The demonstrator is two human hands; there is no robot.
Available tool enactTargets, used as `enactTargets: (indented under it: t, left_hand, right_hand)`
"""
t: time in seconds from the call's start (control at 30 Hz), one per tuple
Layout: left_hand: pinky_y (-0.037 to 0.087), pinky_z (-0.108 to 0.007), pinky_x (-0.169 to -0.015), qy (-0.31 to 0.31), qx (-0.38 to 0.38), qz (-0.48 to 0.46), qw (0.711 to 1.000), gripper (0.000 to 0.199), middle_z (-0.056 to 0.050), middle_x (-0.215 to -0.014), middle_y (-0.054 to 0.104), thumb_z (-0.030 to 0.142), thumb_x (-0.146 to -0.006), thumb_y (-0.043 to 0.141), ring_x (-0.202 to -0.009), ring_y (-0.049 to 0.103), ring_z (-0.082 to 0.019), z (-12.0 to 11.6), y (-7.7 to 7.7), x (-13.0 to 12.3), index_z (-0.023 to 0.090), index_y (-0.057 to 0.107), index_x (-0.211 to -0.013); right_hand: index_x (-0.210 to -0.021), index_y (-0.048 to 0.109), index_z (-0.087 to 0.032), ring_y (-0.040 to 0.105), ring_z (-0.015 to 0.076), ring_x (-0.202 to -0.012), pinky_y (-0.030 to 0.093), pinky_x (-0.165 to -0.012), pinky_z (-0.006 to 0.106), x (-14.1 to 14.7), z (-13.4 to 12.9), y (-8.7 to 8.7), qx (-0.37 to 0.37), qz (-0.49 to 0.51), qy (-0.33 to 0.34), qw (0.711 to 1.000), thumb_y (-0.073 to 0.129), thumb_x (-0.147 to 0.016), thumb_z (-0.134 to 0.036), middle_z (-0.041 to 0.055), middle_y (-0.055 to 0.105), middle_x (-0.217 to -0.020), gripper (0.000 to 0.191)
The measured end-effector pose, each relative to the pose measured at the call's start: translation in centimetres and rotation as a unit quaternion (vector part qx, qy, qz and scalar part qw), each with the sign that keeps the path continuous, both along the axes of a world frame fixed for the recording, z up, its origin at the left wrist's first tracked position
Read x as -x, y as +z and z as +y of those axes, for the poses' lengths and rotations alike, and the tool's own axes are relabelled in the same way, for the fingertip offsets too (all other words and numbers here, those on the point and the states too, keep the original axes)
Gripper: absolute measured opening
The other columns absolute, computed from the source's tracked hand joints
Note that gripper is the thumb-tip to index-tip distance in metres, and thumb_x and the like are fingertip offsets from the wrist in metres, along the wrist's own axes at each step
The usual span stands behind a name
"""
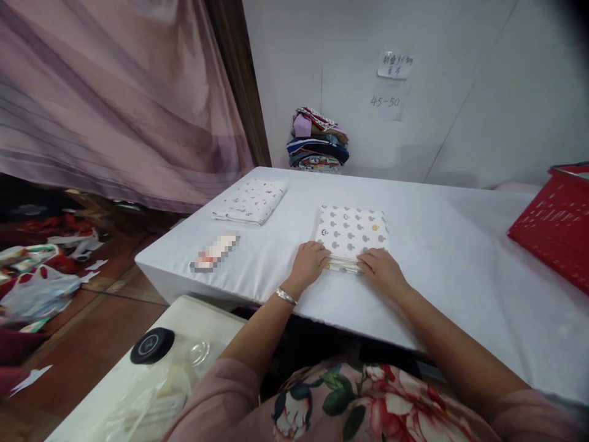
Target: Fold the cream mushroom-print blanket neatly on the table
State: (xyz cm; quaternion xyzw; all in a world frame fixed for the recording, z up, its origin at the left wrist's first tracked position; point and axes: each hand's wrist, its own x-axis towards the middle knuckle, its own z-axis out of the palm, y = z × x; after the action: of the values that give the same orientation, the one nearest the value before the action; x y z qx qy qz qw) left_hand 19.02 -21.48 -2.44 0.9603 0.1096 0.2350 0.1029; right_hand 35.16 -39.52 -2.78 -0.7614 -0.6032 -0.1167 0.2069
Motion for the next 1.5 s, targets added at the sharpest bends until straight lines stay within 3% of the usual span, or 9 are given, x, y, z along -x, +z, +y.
enactTargets:
  t: [0.23,0.53,0.77,1.03,1.1,1.2,1.3,1.4,1.5]
  left_hand:
    - [0.038,-0.036,-0.086,-0.014,-0.040,-0.005,0.999,0.020,-0.006,-0.095,0.061,0.024,-0.093,0.043,-0.098,0.050,-0.020,-0.4,0.1,0.2,0.019,0.062,-0.092]
    - [0.039,-0.036,-0.085,-0.046,-0.016,0.001,0.999,0.017,-0.005,-0.099,0.060,0.031,-0.089,0.053,-0.097,0.051,-0.020,-0.2,-1.1,1.1,0.020,0.060,-0.101]
    - [0.038,-0.037,-0.083,-0.022,-0.024,-0.016,0.999,0.015,-0.005,-0.093,0.063,0.020,-0.089,0.050,-0.092,0.053,-0.019,0.0,-1.2,0.8,0.022,0.063,-0.096]
    - [0.043,-0.032,-0.080,-0.034,0.130,-0.056,0.989,0.011,-0.002,-0.087,0.063,0.027,-0.085,0.057,-0.087,0.055,-0.016,0.0,-0.7,1.4,0.022,0.066,-0.086]
    - [0.045,-0.029,-0.078,0.001,0.189,-0.087,0.978,0.015,-0.001,-0.084,0.063,0.028,-0.087,0.054,-0.086,0.056,-0.015,0.3,-0.5,1.1,0.022,0.066,-0.081]
    - [0.047,-0.029,-0.077,0.104,0.244,-0.117,0.957,0.015,-0.002,-0.093,0.063,0.029,-0.086,0.053,-0.084,0.058,-0.015,1.1,-0.3,0.1,0.021,0.064,-0.090]
    - [0.048,-0.030,-0.073,0.181,0.294,-0.072,0.936,0.031,-0.005,-0.101,0.064,0.033,-0.081,0.058,-0.076,0.061,-0.015,1.9,-0.5,-1.0,0.019,0.059,-0.108]
    - [0.048,-0.029,-0.070,0.199,0.337,-0.018,0.920,0.041,-0.004,-0.089,0.067,0.035,-0.078,0.061,-0.075,0.063,-0.017,2.6,-0.4,-1.5,0.018,0.055,-0.114]
    - [0.047,-0.027,-0.066,0.209,0.371,-0.007,0.905,0.039,-0.002,-0.080,0.067,0.036,-0.077,0.062,-0.073,0.063,-0.017,2.6,-0.2,-1.5,0.018,0.053,-0.111]
  right_hand:
    - [-0.097,0.065,-0.019,0.055,0.0213,-0.086,0.043,-0.076,0.035,0.3,-0.8,-1.1,-0.085,0.000,0.003,0.996,0.041,-0.094,-0.028,0.0078,0.064,-0.095,0.026]
    - [-0.102,0.066,-0.022,0.056,0.0219,-0.085,0.044,-0.075,0.037,0.1,-1.1,-1.5,-0.059,0.005,0.006,0.998,0.043,-0.093,-0.032,0.0082,0.064,-0.098,0.027]
    - [-0.103,0.067,-0.023,0.058,0.0224,-0.085,0.046,-0.074,0.038,0.0,-1.1,-1.6,-0.061,0.000,0.022,0.998,0.043,-0.092,-0.032,0.0088,0.064,-0.097,0.028]
    - [-0.098,0.067,-0.026,0.060,0.0236,-0.089,0.050,-0.078,0.042,0.2,-1.6,-1.1,-0.073,0.085,0.021,0.993,0.045,-0.091,-0.032,0.0074,0.064,-0.098,0.024]
    - [-0.094,0.067,-0.027,0.059,0.0245,-0.095,0.050,-0.081,0.042,-0.7,-1.9,-0.8,-0.101,0.117,0.006,0.988,0.046,-0.090,-0.032,0.0076,0.064,-0.100,0.023]
    - [-0.106,0.064,-0.025,0.056,0.0279,-0.106,0.052,-0.077,0.041,-3.2,-1.8,-0.9,-0.138,0.154,-0.111,0.972,0.048,-0.087,-0.040,0.0100,0.060,-0.115,0.028]
    - [-0.122,0.056,-0.022,0.063,0.0272,-0.092,0.054,-0.065,0.038,-5.6,-1.2,-1.8,-0.102,0.235,-0.223,0.941,0.054,-0.081,-0.050,0.0125,0.063,-0.112,0.049]
    - [-0.126,0.053,-0.025,0.066,0.0237,-0.074,0.053,-0.058,0.034,-6.5,-0.5,-2.8,-0.091,0.280,-0.223,0.929,0.060,-0.074,-0.051,0.0084,0.068,-0.098,0.059]
    - [-0.127,0.053,-0.027,0.066,0.0240,-0.076,0.053,-0.060,0.035,-6.8,-0.4,-3.2,-0.093,0.294,-0.196,0.931,0.064,-0.070,-0.045,0.0065,0.068,-0.102,0.060]
